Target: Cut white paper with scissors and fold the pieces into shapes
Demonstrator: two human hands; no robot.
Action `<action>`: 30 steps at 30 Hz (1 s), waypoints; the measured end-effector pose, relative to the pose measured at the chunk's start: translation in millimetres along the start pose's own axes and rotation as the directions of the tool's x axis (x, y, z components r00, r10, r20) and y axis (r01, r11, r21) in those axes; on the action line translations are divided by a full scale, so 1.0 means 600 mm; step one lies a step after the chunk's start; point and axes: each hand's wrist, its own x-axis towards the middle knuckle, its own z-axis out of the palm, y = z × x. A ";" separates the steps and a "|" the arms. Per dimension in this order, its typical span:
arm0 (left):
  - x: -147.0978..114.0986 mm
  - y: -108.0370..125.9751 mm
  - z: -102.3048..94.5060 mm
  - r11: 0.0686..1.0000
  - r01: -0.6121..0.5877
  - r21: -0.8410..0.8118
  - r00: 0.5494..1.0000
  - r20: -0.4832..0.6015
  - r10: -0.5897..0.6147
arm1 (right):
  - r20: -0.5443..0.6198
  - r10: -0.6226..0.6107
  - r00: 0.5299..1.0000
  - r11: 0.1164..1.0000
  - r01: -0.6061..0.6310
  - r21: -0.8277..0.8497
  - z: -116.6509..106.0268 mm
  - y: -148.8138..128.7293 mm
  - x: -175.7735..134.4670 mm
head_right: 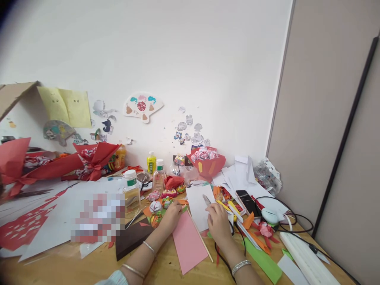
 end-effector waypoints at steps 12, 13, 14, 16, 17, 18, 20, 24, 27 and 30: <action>-0.024 0.077 0.018 0.929 -0.316 -0.191 0.942 0.054 0.332 | 0.316 -0.047 0.948 0.998 0.031 0.054 0.003 -0.031 0.003; -0.024 0.077 0.020 0.938 -0.277 -0.209 0.955 0.050 0.293 | 0.337 -0.033 0.941 0.998 0.010 0.068 0.005 -0.031 0.002; -0.024 0.076 0.021 0.946 -0.221 -0.236 0.971 0.043 0.237 | 0.341 -0.012 0.940 0.995 -0.022 0.095 0.006 -0.031 0.002; -0.020 0.071 0.021 0.931 -0.018 -0.364 0.997 0.062 0.044 | 0.323 0.040 0.946 0.978 -0.104 0.182 0.006 -0.031 0.001; -0.017 0.067 0.021 0.893 0.097 -0.439 0.993 0.100 -0.059 | 0.311 0.064 0.948 0.963 -0.140 0.231 0.004 -0.032 0.002; -0.015 0.064 0.019 0.818 0.232 -0.527 0.971 0.180 -0.159 | 0.302 0.080 0.950 0.946 -0.168 0.278 0.002 -0.034 0.003; -0.011 0.057 0.016 0.737 0.331 -0.589 0.940 0.277 -0.201 | 0.294 0.085 0.952 0.917 -0.190 0.352 -0.005 -0.041 0.005; -0.007 0.048 0.009 0.284 0.446 -0.849 0.890 0.388 -0.238 | 0.298 0.050 0.953 0.902 -0.171 0.397 -0.014 -0.051 0.008; -0.006 0.046 0.006 0.234 0.460 -0.856 0.882 0.412 -0.227 | 0.294 0.063 0.954 0.928 -0.165 0.334 -0.012 -0.047 0.006; -0.006 0.049 0.008 0.252 0.451 -0.856 0.890 0.410 -0.201 | 0.327 0.097 0.940 0.947 -0.188 0.260 -0.006 -0.040 0.005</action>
